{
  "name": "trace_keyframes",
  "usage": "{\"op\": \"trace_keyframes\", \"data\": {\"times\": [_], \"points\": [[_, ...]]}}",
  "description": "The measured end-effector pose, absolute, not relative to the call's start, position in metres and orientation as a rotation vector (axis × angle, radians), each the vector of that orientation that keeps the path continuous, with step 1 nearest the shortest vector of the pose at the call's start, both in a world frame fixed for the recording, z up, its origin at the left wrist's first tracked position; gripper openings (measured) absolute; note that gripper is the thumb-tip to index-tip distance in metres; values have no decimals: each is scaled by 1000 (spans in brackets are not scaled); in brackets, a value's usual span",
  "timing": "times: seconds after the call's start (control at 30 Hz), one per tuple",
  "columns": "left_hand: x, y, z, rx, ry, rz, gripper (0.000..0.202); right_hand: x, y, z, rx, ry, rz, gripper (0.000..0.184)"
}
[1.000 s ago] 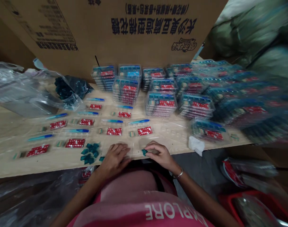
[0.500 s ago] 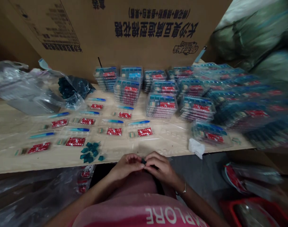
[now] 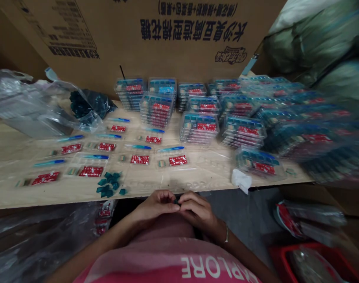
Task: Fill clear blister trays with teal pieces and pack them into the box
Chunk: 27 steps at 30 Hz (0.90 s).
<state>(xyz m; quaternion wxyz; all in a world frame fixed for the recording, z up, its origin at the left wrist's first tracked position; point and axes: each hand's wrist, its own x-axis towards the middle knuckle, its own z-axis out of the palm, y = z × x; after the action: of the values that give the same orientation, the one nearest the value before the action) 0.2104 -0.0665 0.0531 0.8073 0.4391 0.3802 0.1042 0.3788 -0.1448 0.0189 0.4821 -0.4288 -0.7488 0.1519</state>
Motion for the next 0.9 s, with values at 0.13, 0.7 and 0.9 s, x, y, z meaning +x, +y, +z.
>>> {"op": "trace_keyframes", "data": {"times": [0.13,0.7,0.9], "points": [[209,-70,46,976,817,199,41,379,-149,12,-1036,-1785,419,9],[208,-48,17,2245,955,446,19,407,-96,4,-1251,-1998,653,11],[208,-53,26,1992,1011,576,13,412,-104,4,-1267,-1569,820,14]]}}
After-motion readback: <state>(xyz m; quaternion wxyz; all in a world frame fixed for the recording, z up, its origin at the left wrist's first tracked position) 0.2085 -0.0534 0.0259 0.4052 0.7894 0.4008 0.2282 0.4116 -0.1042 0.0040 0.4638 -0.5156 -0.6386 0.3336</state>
